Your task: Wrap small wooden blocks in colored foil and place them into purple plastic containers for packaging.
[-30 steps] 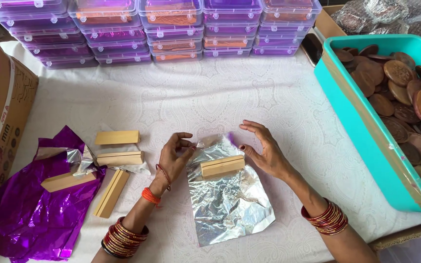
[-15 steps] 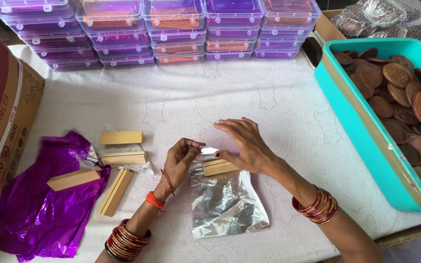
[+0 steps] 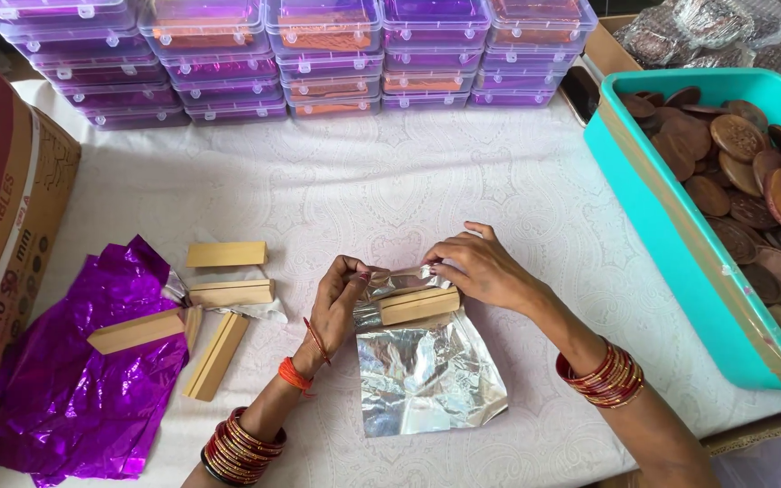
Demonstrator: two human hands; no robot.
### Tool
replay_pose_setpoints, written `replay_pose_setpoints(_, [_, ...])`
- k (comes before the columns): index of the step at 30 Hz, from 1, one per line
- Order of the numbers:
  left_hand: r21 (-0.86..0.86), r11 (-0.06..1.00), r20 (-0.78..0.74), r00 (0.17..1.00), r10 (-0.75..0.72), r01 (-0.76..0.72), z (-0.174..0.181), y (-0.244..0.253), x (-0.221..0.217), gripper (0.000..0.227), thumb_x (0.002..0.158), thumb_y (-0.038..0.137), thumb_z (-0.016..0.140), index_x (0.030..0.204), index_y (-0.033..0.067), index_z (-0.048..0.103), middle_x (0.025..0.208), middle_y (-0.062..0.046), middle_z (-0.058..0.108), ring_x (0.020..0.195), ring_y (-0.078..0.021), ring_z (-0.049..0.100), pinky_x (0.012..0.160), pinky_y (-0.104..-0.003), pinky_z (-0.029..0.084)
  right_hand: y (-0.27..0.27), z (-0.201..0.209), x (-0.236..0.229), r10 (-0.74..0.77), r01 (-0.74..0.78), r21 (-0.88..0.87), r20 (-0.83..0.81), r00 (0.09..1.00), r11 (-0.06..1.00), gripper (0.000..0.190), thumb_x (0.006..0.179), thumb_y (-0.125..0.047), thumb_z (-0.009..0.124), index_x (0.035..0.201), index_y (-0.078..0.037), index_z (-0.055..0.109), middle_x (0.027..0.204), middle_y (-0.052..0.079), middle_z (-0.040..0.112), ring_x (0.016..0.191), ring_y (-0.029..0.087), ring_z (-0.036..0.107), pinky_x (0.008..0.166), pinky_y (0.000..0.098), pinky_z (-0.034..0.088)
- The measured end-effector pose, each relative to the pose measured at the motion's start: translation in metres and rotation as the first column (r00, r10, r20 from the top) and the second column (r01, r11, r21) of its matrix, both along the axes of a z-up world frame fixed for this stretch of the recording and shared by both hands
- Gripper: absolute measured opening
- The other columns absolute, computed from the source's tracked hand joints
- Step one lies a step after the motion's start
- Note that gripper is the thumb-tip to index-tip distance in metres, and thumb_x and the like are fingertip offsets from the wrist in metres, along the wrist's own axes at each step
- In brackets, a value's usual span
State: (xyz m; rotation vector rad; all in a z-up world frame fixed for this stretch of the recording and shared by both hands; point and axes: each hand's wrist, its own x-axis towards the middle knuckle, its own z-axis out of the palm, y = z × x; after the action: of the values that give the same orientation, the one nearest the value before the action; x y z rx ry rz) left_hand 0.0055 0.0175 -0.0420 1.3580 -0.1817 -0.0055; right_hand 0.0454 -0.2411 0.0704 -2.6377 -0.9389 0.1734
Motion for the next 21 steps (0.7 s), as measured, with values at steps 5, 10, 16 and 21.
replay_pose_setpoints(5, [0.032,0.995,-0.049,0.995,-0.090,0.092,0.044,-0.009,-0.016,0.029,0.087,-0.001,0.064,0.111,0.0066,0.048,0.117,-0.012,0.067,0.107,-0.0183,0.068,0.098,-0.034,0.057,-0.015,-0.005,-0.007,0.013,-0.021,0.113,0.066,0.998,0.993,0.023,0.091,-0.009,0.062,0.111,-0.012,0.072,0.105,0.001,0.075,0.103,0.020,0.068,0.107,0.0482,0.040])
replay_pose_setpoints(10, [0.367,0.926,0.013,0.995,-0.101,0.090,0.063,-0.016,-0.026,0.053,0.077,0.002,0.080,0.124,0.0040,0.055,0.122,-0.013,0.066,0.116,-0.0220,0.065,0.102,-0.036,0.056,-0.015,-0.010,-0.013,0.011,-0.030,0.230,0.085,0.996,0.973,0.032,0.087,0.002,0.061,0.115,-0.010,0.070,0.114,0.005,0.072,0.103,0.022,0.070,0.096,0.0422,0.053])
replay_pose_setpoints(16, [0.563,0.824,0.093,0.985,-0.144,0.068,0.068,-0.021,-0.031,0.056,0.076,0.011,0.085,0.126,0.0050,0.060,0.122,-0.012,0.069,0.108,-0.0238,0.073,0.095,-0.035,0.062,-0.002,0.005,-0.022,-0.150,0.141,0.241,0.016,0.989,0.960,0.043,0.085,-0.003,0.067,0.127,-0.011,0.063,0.121,0.009,0.070,0.083,0.025,0.073,0.078,0.0389,0.060])
replay_pose_setpoints(21, [0.646,0.763,0.129,0.982,-0.138,0.022,0.069,-0.023,-0.033,0.042,0.080,0.013,0.082,0.117,0.0041,0.066,0.116,-0.011,0.072,0.103,-0.0211,0.075,0.093,-0.032,0.063,-0.023,-0.024,-0.008,-0.141,0.131,0.265,0.017,0.990,0.955,0.048,0.085,-0.002,0.069,0.131,-0.010,0.062,0.115,0.013,0.073,0.091,0.025,0.075,0.078,0.0370,0.063])
